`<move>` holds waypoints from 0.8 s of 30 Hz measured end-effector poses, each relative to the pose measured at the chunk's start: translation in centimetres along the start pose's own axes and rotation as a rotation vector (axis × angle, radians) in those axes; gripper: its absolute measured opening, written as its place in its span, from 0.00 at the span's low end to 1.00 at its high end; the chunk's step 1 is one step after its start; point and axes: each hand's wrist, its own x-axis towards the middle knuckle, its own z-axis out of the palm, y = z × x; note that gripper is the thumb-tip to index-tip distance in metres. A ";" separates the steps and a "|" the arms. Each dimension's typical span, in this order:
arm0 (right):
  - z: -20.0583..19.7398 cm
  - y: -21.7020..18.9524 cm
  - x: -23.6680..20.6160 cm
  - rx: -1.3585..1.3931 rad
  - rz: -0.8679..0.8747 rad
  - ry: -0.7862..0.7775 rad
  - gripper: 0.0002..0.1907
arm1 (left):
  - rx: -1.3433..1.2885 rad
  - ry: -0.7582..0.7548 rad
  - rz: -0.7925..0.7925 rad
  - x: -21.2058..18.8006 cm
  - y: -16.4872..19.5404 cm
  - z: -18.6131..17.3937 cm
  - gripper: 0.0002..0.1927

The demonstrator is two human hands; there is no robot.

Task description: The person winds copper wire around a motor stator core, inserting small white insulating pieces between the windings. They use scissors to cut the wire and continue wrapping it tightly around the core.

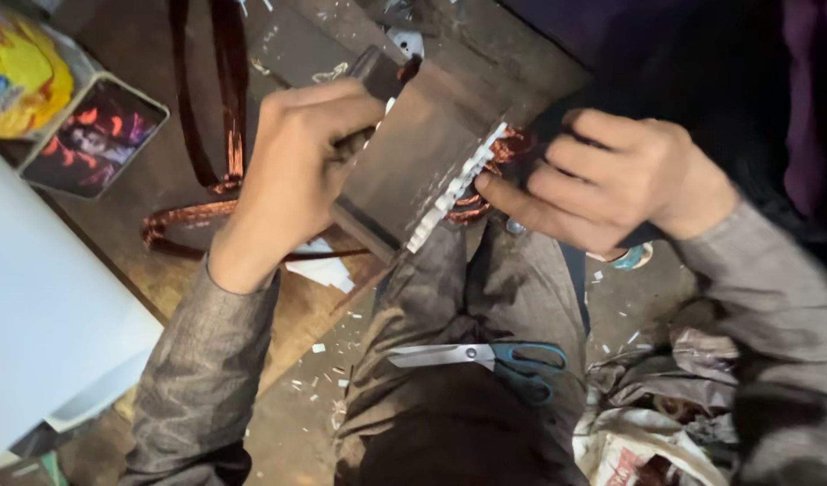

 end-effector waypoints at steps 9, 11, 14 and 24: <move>-1.5 -3.3 4.1 0.554 0.602 -0.055 0.23 | -0.033 0.124 -0.006 -0.6 -1.1 0.9 0.18; -0.4 -5.5 4.4 0.547 0.717 -0.030 0.22 | -0.034 0.207 -0.074 -1.3 -1.0 1.6 0.16; 1.3 -6.8 3.2 0.518 0.790 0.024 0.16 | -0.028 0.309 -0.180 -1.9 -1.1 2.2 0.11; 3.8 -3.6 0.7 0.525 0.515 0.212 0.19 | -0.106 0.334 -0.240 -1.8 -1.2 1.8 0.08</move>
